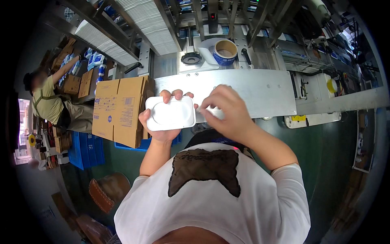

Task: The person packs blue-wrapped wet wipe packs into cardboard boxes on a table. They also handle white plastic containers, opening them to check the contents and placing them into a large bin lined with plastic.

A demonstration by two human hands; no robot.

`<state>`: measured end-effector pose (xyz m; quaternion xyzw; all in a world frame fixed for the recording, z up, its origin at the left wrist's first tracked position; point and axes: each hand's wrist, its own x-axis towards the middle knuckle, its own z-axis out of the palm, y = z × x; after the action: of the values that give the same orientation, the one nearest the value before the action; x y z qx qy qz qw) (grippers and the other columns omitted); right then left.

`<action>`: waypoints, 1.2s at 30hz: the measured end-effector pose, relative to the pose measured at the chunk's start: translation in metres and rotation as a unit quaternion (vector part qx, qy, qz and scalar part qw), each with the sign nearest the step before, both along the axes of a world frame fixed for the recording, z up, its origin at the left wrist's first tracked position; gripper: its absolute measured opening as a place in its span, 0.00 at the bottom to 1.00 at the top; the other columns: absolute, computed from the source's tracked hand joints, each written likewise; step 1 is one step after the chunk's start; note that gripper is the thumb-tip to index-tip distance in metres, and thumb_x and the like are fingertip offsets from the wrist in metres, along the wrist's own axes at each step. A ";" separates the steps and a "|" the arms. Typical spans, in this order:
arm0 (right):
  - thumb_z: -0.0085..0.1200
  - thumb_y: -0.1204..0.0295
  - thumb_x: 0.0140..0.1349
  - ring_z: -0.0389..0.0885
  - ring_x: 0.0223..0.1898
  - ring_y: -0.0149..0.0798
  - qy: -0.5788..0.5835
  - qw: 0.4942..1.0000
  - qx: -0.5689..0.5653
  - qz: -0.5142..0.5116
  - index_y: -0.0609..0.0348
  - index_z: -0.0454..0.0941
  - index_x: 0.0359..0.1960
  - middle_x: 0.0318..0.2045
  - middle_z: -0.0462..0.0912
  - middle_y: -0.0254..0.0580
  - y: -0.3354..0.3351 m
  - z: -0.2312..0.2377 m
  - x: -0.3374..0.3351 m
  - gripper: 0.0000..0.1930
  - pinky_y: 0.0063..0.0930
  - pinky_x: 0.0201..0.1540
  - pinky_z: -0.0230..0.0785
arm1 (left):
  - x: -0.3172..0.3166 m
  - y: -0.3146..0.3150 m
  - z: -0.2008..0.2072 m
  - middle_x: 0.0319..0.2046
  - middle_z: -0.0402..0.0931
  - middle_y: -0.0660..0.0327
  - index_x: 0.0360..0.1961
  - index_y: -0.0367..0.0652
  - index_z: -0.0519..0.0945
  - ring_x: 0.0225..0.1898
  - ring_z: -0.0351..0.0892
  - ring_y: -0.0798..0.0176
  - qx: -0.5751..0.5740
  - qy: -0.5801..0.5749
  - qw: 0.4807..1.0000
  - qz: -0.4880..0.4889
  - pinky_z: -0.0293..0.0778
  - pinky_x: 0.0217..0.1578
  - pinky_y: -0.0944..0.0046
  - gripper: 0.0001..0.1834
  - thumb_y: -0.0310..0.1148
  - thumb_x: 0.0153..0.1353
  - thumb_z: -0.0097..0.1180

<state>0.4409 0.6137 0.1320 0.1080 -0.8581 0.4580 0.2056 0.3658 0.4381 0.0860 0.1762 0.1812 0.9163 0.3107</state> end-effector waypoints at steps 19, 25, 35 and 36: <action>0.64 0.74 0.45 0.72 0.32 0.35 0.061 0.996 0.060 0.031 0.48 0.77 0.27 0.27 0.74 0.29 -0.016 0.000 -0.018 0.09 0.31 0.40 0.59 | -0.003 0.011 -0.002 0.60 0.61 0.45 0.38 0.43 0.71 0.55 0.66 0.53 -0.059 0.044 0.997 0.017 0.67 0.53 0.52 0.28 0.58 0.49 0.47; 0.64 0.73 0.45 0.70 0.31 0.35 0.087 0.985 0.124 0.081 0.48 0.78 0.27 0.27 0.74 0.29 -0.031 0.000 -0.019 0.08 0.30 0.39 0.58 | 0.000 0.019 0.003 0.64 0.57 0.44 0.47 0.41 0.72 0.57 0.67 0.54 -0.080 0.048 0.996 -0.011 0.64 0.57 0.52 0.35 0.60 0.49 0.44; 0.63 0.71 0.44 0.72 0.34 0.36 0.138 0.985 0.102 0.021 0.48 0.77 0.28 0.29 0.74 0.27 -0.029 0.001 -0.026 0.09 0.34 0.40 0.56 | 0.009 0.016 0.006 0.65 0.58 0.50 0.62 0.35 0.62 0.62 0.63 0.55 -0.098 0.002 0.992 -0.076 0.60 0.61 0.55 0.44 0.61 0.55 0.39; 0.63 0.70 0.45 0.72 0.34 0.36 0.123 0.988 0.089 -0.004 0.48 0.77 0.28 0.30 0.75 0.27 -0.021 0.006 -0.024 0.09 0.35 0.41 0.56 | 0.008 0.012 0.003 0.63 0.61 0.52 0.62 0.35 0.62 0.62 0.63 0.56 -0.064 0.007 0.992 -0.106 0.60 0.61 0.55 0.43 0.61 0.57 0.37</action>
<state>0.4168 0.5928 0.1383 0.1781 -0.8640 0.3621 0.3012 0.3736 0.4505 0.0893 0.1809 0.2224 0.8631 0.4157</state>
